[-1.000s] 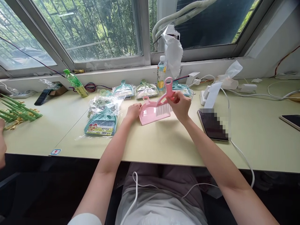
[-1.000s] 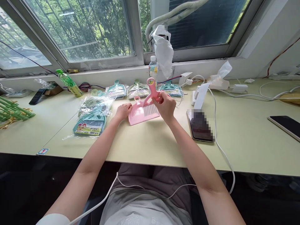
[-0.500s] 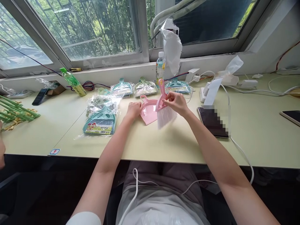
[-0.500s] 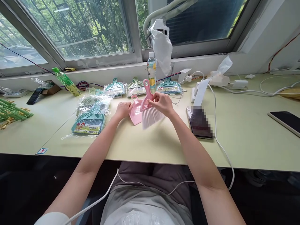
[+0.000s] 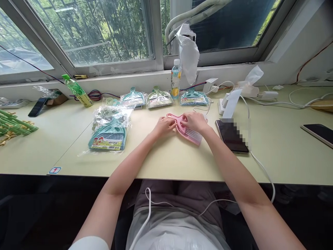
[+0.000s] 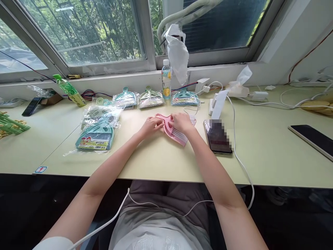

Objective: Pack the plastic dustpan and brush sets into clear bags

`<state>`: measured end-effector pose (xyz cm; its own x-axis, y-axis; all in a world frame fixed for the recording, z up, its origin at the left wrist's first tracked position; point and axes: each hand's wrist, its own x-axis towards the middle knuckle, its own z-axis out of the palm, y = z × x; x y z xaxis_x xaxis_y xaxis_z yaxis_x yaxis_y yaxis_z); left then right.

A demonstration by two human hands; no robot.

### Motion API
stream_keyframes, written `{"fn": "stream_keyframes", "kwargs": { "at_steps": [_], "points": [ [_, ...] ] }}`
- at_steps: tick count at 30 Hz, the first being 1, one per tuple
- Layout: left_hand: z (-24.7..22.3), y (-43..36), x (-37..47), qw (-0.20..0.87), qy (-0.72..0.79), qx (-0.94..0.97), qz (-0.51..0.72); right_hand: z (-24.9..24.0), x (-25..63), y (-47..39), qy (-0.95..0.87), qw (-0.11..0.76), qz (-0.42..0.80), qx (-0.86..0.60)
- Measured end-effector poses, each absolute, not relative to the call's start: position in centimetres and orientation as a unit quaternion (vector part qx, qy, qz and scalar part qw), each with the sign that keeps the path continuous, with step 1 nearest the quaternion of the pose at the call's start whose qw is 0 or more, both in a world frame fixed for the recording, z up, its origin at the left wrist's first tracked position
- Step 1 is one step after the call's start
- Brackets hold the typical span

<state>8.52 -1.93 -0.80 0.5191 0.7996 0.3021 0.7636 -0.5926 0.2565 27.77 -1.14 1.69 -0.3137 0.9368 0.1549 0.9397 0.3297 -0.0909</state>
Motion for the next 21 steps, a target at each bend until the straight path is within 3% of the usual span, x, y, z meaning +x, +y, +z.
{"fn": "stream_keyframes", "kwargs": {
  "at_steps": [5, 9, 15, 21],
  "points": [
    [-1.4, -0.8, 6.1, -0.091, 0.429, 0.866, 0.24, 2.1, 27.6, -1.4, -0.819, 0.087, 0.031, -0.566],
    [-2.0, -0.3, 5.5, -0.138, 0.398, 0.882, 0.209, 1.8, 27.5, -1.2, -0.82, 0.107, 0.045, -0.561],
    [-2.2, 0.2, 4.9, -0.213, 0.398, 0.873, 0.188, 0.2, 27.6, -0.5, -0.832, 0.214, 0.156, -0.488],
    [-1.8, -0.3, 4.3, -0.265, 0.299, 0.901, 0.169, -0.8, 27.8, 0.3, -0.823, 0.265, 0.238, -0.443]
  ]
}}
